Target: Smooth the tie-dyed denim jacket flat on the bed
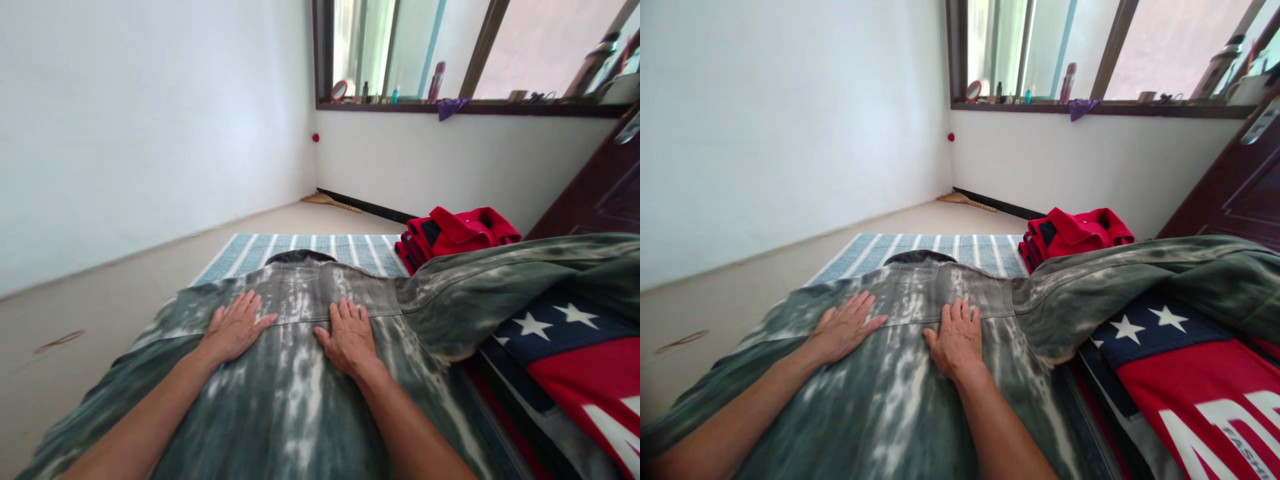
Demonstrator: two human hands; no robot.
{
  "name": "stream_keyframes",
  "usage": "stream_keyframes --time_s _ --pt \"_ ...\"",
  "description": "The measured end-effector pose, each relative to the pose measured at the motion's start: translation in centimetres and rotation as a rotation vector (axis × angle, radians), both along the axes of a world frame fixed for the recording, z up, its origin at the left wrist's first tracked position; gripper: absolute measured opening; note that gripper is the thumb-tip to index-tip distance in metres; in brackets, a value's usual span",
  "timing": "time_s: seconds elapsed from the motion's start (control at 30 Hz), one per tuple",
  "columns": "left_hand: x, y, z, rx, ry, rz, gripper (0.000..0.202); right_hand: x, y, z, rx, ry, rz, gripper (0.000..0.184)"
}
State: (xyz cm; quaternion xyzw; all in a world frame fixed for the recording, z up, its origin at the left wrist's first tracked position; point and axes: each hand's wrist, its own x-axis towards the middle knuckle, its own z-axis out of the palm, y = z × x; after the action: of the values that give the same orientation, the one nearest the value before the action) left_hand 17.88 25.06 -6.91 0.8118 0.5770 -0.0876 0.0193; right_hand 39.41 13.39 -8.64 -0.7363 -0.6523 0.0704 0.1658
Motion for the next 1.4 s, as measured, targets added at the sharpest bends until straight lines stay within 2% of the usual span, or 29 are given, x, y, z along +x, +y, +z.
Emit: stream_keyframes --time_s 0.13,0.57,0.73,0.83,1.1,1.27,1.4 --pt "0.1 0.2 -0.4 -0.002 -0.023 0.005 0.07 0.0 0.0 0.0 -0.009 0.0 -0.001 0.065" --pt "0.0 0.3 -0.3 -0.014 -0.062 0.008 0.073 0.1 0.0 0.2 -0.02 0.002 0.004 0.066" --pt "-1.5 0.2 -0.1 0.02 -0.123 0.069 0.077 0.0 -0.1 0.0 -0.026 -0.014 0.0 0.065" --pt "-2.3 -0.4 -0.2 0.033 -0.095 0.107 0.08 -0.1 -0.2 -0.2 -0.018 -0.021 -0.001 0.065" --pt "-2.4 -1.1 0.3 0.009 -0.061 0.13 0.077 -0.2 -0.2 -0.3 -0.038 -0.038 -0.004 0.065" --pt "-4.6 -0.8 0.8 0.099 -0.099 0.211 0.074 -0.2 -0.1 -0.6 -0.05 -0.054 -0.009 0.065" --pt "-6.3 -0.8 0.5 0.073 -0.078 0.277 0.075 -0.2 -0.3 -0.7 -0.057 -0.067 -0.007 0.064"
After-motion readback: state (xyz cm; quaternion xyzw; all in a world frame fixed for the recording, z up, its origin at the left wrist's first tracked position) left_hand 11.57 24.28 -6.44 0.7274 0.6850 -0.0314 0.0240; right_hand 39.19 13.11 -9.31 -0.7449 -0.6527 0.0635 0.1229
